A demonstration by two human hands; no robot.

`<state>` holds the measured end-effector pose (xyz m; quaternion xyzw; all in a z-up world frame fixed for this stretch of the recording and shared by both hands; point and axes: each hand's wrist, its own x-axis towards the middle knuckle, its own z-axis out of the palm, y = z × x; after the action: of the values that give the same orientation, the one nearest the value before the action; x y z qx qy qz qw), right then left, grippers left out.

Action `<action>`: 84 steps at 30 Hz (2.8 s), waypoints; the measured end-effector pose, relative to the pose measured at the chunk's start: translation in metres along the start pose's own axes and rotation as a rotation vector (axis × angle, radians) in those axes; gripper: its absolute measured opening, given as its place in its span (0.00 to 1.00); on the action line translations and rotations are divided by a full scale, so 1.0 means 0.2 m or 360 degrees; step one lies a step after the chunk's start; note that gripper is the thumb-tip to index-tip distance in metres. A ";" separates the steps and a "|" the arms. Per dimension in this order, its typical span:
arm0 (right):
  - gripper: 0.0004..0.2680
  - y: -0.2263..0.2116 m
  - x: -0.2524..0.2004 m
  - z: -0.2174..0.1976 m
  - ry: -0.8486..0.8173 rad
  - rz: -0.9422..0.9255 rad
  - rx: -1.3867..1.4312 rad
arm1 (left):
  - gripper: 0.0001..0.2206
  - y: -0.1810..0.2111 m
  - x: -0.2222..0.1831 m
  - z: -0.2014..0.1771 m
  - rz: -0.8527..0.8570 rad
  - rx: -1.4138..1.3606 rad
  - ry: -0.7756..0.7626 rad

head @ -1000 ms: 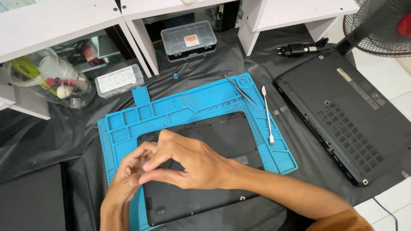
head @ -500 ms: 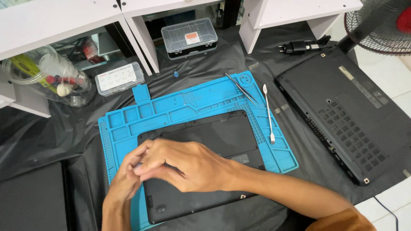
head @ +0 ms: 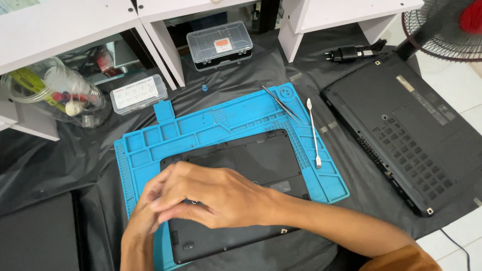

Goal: Disassembling a laptop using a screwdriver and tweezers on a repair mat.

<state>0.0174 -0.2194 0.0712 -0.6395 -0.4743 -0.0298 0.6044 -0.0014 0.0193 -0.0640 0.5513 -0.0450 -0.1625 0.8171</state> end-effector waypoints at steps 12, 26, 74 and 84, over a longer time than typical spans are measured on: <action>0.08 -0.05 0.02 -0.02 -0.0078 0.0049 0.0040 | 0.32 0.11 0.03 0.11 0.0068 0.0071 -0.0100; 0.08 0.06 -0.05 0.06 -0.0081 0.0134 -0.0241 | 0.20 0.09 0.05 0.07 -0.0030 0.0368 -0.0102; 0.08 0.46 0.06 -0.75 0.0616 0.0687 -0.0205 | 0.05 0.14 0.71 0.17 0.0655 0.1382 0.0704; 0.08 0.65 0.02 -0.61 0.0651 0.0782 0.0088 | 0.06 0.08 0.72 0.01 0.0504 0.0111 0.0478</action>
<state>0.1684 -0.2914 0.0099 -0.6989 -0.1750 0.0020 0.6935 0.1378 -0.0213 -0.0634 0.5833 -0.0144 0.0536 0.8104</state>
